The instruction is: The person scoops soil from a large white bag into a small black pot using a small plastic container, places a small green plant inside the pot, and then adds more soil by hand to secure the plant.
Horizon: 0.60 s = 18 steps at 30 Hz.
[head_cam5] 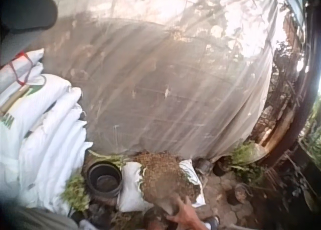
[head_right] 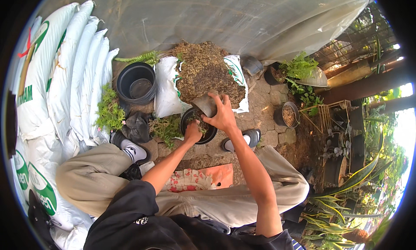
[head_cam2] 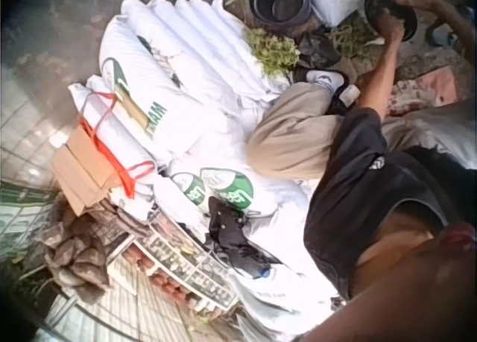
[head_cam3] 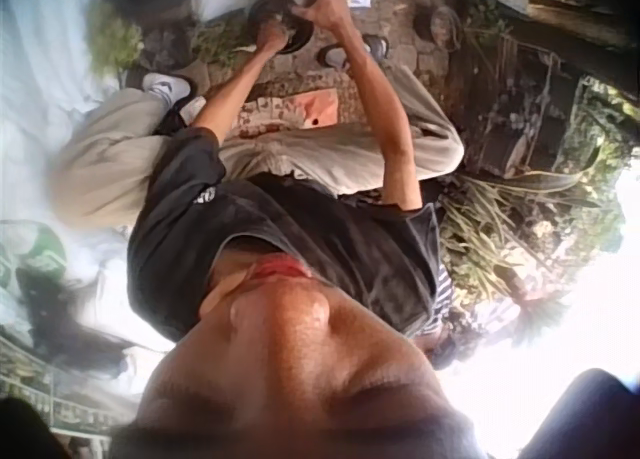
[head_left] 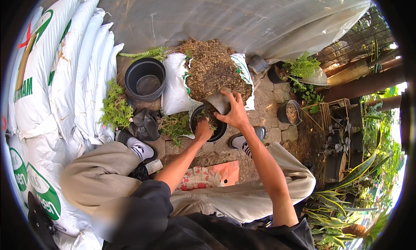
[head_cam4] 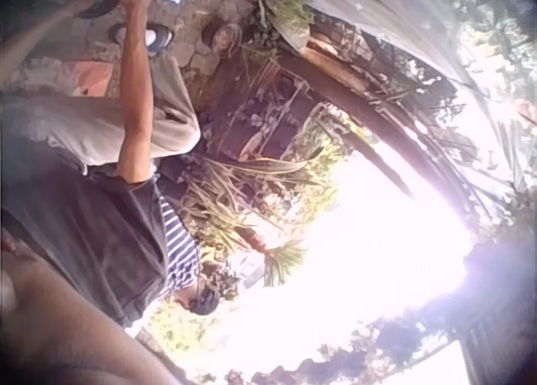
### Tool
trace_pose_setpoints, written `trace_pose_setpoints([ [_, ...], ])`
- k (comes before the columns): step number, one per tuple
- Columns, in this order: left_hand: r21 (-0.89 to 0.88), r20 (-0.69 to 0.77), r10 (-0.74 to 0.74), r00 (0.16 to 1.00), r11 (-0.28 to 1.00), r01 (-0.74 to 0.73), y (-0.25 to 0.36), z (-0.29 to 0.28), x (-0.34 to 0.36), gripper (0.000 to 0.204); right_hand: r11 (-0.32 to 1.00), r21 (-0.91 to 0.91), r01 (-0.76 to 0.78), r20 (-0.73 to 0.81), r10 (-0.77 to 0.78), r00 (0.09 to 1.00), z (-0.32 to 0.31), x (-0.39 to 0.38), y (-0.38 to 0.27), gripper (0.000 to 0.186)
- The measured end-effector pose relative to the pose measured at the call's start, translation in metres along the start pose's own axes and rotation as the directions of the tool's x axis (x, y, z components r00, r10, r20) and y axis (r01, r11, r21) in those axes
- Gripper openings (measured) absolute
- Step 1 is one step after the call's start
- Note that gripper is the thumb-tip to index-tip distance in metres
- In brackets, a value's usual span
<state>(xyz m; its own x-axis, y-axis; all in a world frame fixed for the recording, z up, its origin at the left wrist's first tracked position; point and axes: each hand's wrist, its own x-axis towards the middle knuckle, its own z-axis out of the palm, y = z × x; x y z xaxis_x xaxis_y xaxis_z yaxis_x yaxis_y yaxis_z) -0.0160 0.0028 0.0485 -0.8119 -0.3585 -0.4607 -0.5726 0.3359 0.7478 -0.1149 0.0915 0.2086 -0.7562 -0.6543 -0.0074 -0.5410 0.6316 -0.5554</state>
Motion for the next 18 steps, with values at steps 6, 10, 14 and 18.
trace_pose_setpoints([
  [6,0.019,-0.038,-0.002,0.999,1.000,0.003,0.016,0.014,-0.020,0.056,0.998,-0.042,0.047,0.012,-0.047,0.999,0.005,0.000,-0.005,0.087],
  [10,0.012,-0.076,0.047,0.996,0.999,-0.046,0.017,0.023,-0.027,0.051,0.999,0.041,0.032,0.078,-0.035,0.996,0.006,-0.002,-0.007,0.087],
  [14,0.053,0.056,0.049,0.997,0.997,-0.052,0.012,0.031,-0.018,0.066,0.993,-0.064,0.097,0.106,-0.090,0.990,0.011,-0.004,-0.012,0.088],
  [18,0.007,-0.006,0.098,0.995,0.995,-0.098,0.012,0.036,-0.020,0.063,0.998,-0.029,0.061,0.154,-0.056,0.987,0.010,-0.005,-0.019,0.090],
])
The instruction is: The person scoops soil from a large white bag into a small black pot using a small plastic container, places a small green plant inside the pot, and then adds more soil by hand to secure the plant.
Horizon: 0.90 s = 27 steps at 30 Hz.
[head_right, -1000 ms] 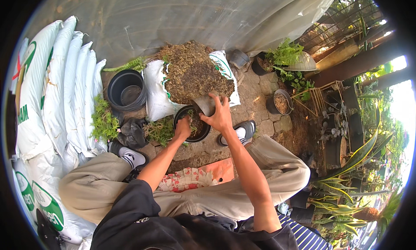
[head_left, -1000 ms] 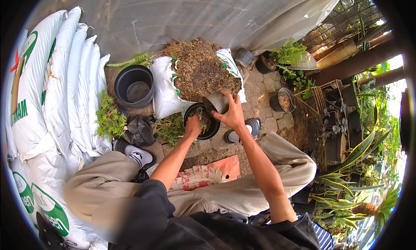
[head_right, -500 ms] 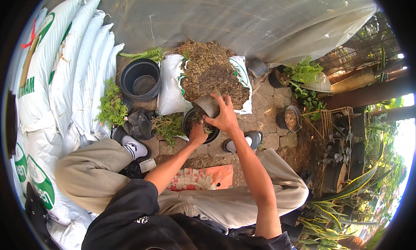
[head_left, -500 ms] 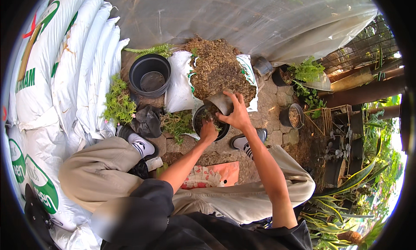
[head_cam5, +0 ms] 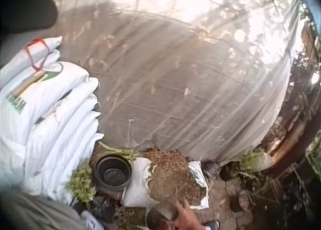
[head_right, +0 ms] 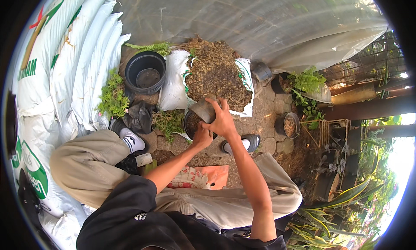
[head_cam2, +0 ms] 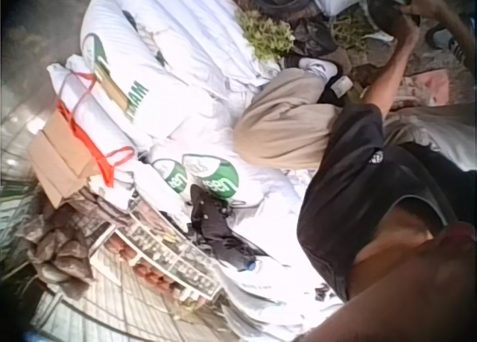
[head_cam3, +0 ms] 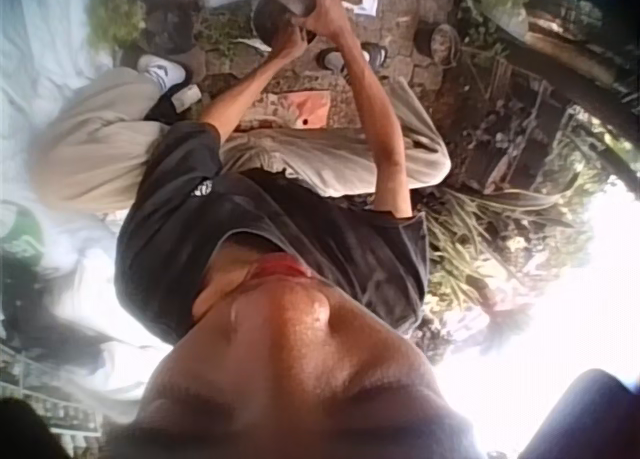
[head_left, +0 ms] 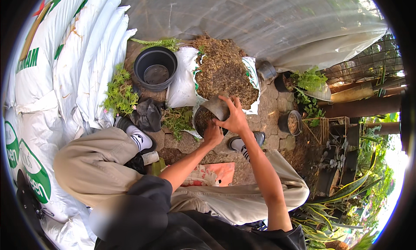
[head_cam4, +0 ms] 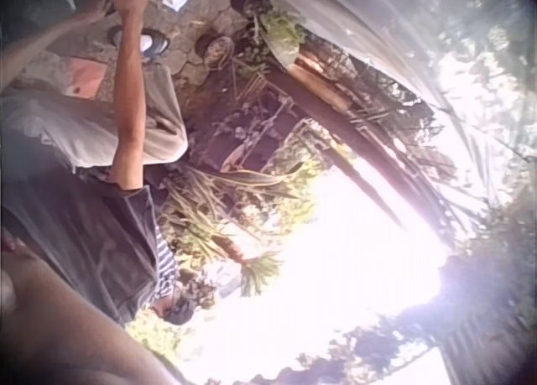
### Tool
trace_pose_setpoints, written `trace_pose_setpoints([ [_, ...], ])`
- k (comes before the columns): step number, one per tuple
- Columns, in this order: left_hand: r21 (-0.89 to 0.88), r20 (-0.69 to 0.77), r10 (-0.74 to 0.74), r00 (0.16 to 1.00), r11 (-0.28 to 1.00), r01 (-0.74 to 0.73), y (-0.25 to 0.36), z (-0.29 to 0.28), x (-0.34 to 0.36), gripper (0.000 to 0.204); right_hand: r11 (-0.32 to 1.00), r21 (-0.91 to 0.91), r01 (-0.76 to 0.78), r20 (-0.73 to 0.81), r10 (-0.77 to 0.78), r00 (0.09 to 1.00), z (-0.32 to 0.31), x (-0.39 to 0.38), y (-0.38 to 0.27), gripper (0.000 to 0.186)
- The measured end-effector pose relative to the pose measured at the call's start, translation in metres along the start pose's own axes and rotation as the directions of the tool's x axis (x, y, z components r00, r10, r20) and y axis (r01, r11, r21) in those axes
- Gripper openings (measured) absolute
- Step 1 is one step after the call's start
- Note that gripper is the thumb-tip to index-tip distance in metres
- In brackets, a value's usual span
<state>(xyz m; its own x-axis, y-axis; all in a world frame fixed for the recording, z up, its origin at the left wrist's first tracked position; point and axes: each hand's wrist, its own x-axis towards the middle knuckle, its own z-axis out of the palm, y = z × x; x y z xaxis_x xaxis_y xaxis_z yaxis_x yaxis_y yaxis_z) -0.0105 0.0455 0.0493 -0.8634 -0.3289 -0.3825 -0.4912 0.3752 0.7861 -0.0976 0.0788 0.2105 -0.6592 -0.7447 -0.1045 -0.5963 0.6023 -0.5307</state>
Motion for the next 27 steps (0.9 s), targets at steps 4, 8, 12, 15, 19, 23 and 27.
trace_pose_setpoints([
  [4,0.008,-0.066,0.026,0.998,1.000,-0.026,-0.004,0.009,-0.003,0.066,0.996,0.088,-0.002,-0.011,0.003,1.000,0.001,0.003,0.000,0.089],
  [8,-0.009,0.040,-0.009,0.999,1.000,0.009,0.005,0.008,-0.007,0.068,1.000,0.030,-0.006,0.004,0.006,1.000,0.002,-0.002,0.003,0.089],
  [12,0.151,-0.138,0.155,0.978,0.979,-0.134,-0.007,0.026,-0.006,0.055,0.997,-0.058,0.046,-0.018,-0.048,0.999,0.003,-0.001,-0.002,0.090],
  [15,0.182,-0.105,0.192,0.976,0.968,-0.171,-0.017,0.035,0.000,0.057,0.978,-0.125,0.167,0.027,-0.165,0.986,0.006,0.000,-0.005,0.091],
  [19,0.182,-0.122,0.220,0.968,0.963,-0.196,-0.014,0.039,-0.004,0.061,0.966,-0.174,0.189,0.075,-0.178,0.981,0.005,-0.004,-0.009,0.091],
  [23,0.165,-0.171,0.218,0.961,0.968,-0.190,-0.015,0.039,-0.008,0.063,0.947,-0.223,0.231,0.123,-0.208,0.970,0.004,-0.004,-0.015,0.091],
  [27,0.144,-0.156,0.211,0.965,0.971,-0.189,-0.011,0.036,-0.011,0.066,0.944,-0.236,0.232,0.081,-0.219,0.972,0.004,-0.006,-0.011,0.092],
])
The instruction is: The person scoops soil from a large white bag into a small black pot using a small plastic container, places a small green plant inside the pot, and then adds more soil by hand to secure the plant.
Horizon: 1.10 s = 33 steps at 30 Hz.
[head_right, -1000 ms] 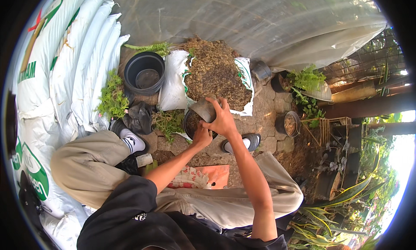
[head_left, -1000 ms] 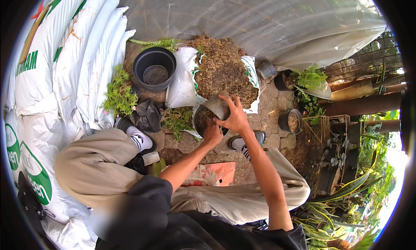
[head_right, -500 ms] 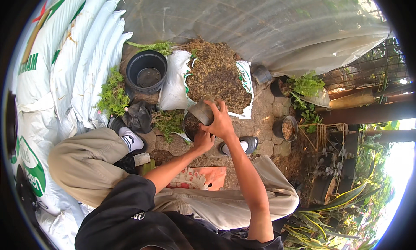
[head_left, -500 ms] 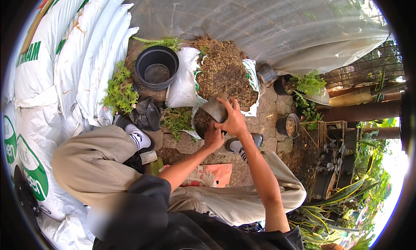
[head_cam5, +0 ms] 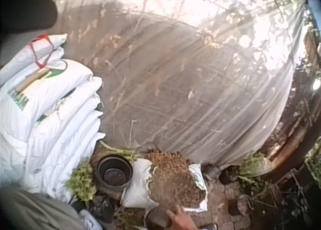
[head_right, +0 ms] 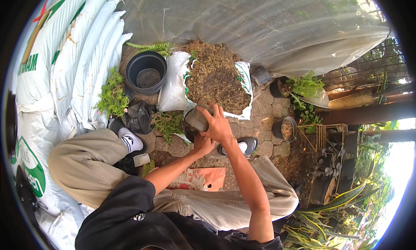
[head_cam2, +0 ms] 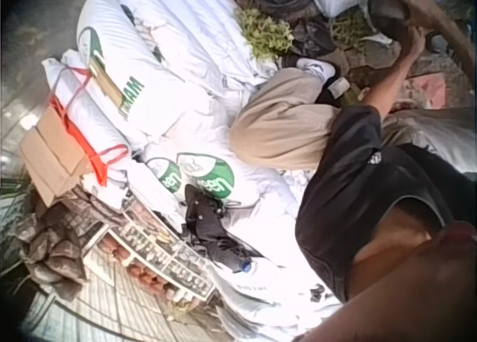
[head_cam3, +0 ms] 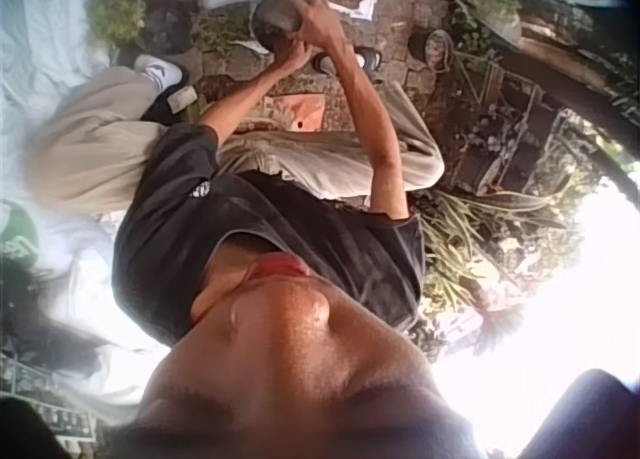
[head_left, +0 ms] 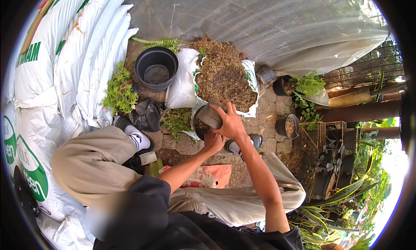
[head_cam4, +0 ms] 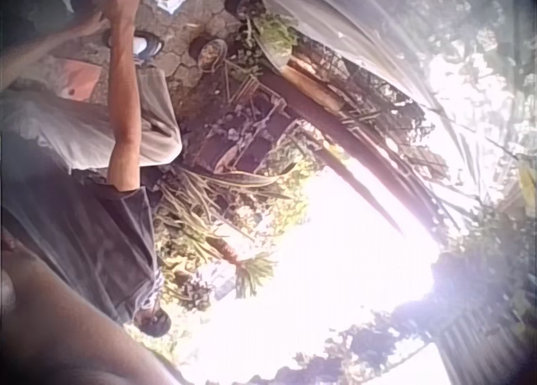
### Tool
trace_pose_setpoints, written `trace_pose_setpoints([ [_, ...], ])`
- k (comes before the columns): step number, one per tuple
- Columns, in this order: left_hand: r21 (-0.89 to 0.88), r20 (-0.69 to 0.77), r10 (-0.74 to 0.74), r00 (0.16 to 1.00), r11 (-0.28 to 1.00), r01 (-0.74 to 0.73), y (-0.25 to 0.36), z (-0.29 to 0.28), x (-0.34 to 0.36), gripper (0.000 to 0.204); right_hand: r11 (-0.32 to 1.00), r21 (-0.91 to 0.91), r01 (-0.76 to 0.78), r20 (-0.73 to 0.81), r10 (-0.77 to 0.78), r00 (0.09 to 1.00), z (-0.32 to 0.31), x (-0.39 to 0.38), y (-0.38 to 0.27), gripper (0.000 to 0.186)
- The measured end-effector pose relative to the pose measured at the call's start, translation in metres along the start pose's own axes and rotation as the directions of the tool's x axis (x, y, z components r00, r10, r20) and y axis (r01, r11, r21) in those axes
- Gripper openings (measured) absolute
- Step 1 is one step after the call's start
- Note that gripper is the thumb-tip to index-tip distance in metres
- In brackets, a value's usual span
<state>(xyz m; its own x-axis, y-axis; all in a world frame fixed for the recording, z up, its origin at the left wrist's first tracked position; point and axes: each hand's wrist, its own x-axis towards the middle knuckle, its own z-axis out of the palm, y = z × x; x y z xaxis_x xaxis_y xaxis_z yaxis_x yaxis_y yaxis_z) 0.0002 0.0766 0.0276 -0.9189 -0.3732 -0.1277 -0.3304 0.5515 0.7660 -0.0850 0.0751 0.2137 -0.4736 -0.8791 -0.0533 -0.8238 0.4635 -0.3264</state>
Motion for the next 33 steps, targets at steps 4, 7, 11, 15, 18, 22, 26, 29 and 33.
trace_pose_setpoints([
  [4,0.023,-0.063,-0.043,0.997,0.999,0.045,0.001,-0.008,-0.003,0.069,0.988,0.115,-0.103,-0.068,0.112,0.991,0.000,0.003,0.000,0.089],
  [7,0.042,-0.001,-0.089,0.996,0.995,0.089,0.007,-0.026,-0.002,0.070,0.911,0.368,-0.184,-0.200,0.271,0.941,0.015,0.007,0.026,0.085],
  [11,-0.004,0.193,-0.118,0.974,0.993,0.121,0.019,-0.058,0.006,0.073,0.625,0.717,-0.309,-0.222,0.625,0.748,0.031,0.012,0.097,0.080],
  [15,-0.051,0.017,0.002,1.000,0.999,-0.001,-0.002,-0.054,0.007,0.067,0.508,0.703,-0.498,-0.277,0.841,0.465,0.041,0.015,0.153,0.087],
  [18,-0.167,0.046,0.010,0.999,0.986,-0.002,-0.015,-0.058,0.006,0.066,0.449,0.557,-0.698,-0.342,0.891,0.300,0.037,0.013,0.164,0.091],
  [22,-0.174,0.071,-0.027,0.997,0.984,0.039,-0.021,-0.059,0.009,0.064,0.425,0.446,-0.788,-0.390,0.884,0.257,0.038,0.016,0.170,0.093],
  [26,-0.136,0.076,-0.032,0.997,0.990,0.042,-0.023,-0.058,0.011,0.061,0.347,0.438,-0.830,-0.373,0.910,0.183,0.048,0.037,0.153,0.090],
  [29,-0.108,-0.036,-0.055,0.998,0.993,0.051,-0.014,-0.064,0.010,0.056,0.357,0.449,-0.819,-0.323,0.920,0.223,0.050,0.048,0.136,0.090],
  [33,-0.078,-0.077,-0.082,0.994,0.994,0.076,0.010,-0.088,0.016,0.049,0.450,0.470,-0.760,-0.302,0.891,0.341,0.068,0.060,0.130,0.087],
])
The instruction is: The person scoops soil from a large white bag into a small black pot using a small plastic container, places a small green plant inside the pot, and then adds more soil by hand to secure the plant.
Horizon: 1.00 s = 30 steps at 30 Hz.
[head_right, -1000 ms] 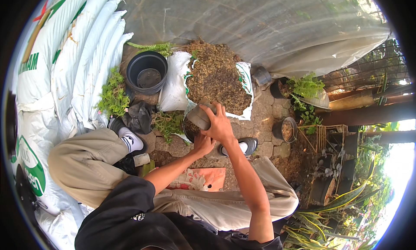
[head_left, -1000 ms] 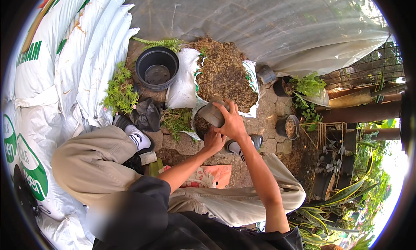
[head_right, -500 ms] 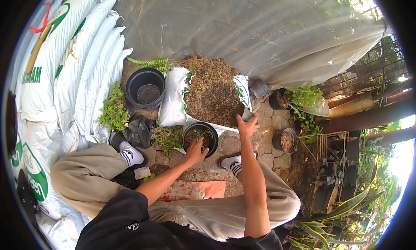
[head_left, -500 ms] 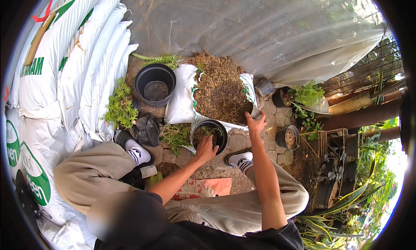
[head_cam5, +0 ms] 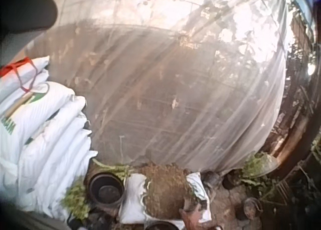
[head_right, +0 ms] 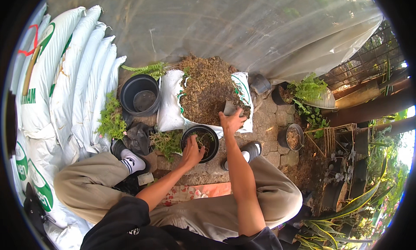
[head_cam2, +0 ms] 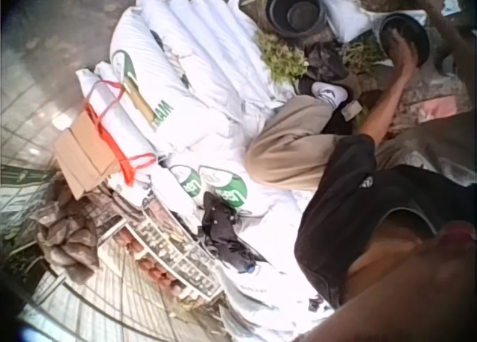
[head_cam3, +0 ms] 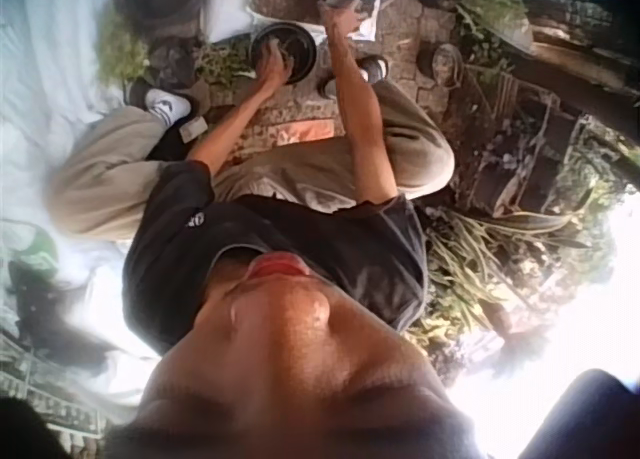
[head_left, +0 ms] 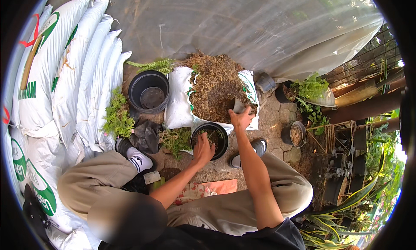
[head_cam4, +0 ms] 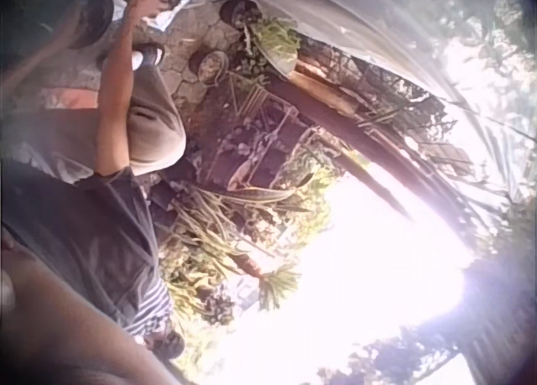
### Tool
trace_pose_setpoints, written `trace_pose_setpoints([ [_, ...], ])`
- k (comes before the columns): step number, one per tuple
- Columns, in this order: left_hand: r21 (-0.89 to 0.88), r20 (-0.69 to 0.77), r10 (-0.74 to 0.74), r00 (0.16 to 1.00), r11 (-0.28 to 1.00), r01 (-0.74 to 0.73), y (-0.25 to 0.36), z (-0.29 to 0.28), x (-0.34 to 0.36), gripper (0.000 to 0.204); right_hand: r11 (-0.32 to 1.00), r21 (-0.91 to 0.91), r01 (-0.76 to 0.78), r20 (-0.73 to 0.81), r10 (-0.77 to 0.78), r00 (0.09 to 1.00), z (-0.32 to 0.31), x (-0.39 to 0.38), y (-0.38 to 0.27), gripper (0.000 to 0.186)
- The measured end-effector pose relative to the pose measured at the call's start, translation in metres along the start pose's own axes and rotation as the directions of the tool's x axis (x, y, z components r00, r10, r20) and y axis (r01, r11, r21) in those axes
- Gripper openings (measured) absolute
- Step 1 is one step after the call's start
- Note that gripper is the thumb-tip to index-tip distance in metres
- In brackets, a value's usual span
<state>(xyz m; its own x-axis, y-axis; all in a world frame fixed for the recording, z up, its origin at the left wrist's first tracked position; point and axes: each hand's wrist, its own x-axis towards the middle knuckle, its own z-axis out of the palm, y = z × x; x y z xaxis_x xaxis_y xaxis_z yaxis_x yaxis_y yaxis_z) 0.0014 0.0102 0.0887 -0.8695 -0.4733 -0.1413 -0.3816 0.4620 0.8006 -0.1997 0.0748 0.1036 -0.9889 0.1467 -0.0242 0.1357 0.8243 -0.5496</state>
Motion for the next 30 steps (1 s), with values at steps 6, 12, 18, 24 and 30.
trace_pose_setpoints([
  [6,-0.060,-0.140,0.171,0.975,0.982,-0.181,-0.020,-0.011,0.021,0.041,0.999,0.005,-0.035,0.071,0.035,0.997,0.010,-0.013,-0.046,0.084],
  [12,-0.287,-0.218,0.067,0.974,0.949,-0.129,-0.017,-0.043,0.043,0.019,0.962,0.133,-0.239,0.111,0.225,0.968,0.017,-0.002,-0.037,0.086],
  [18,-0.427,-0.098,-0.012,0.995,0.904,-0.031,-0.022,-0.060,0.053,0.031,0.814,0.469,-0.344,0.249,0.252,0.935,0.028,0.022,0.004,0.088],
  [24,-0.543,0.147,-0.007,0.989,0.835,0.087,-0.008,-0.061,0.045,0.030,0.552,0.673,-0.493,0.509,0.137,0.850,-0.008,0.021,-0.003,0.094],
  [30,-0.481,-0.013,-0.092,0.996,0.874,0.074,-0.018,-0.080,0.057,0.028,0.550,0.707,-0.445,0.558,-0.046,0.828,-0.049,0.014,-0.007,0.073],
])
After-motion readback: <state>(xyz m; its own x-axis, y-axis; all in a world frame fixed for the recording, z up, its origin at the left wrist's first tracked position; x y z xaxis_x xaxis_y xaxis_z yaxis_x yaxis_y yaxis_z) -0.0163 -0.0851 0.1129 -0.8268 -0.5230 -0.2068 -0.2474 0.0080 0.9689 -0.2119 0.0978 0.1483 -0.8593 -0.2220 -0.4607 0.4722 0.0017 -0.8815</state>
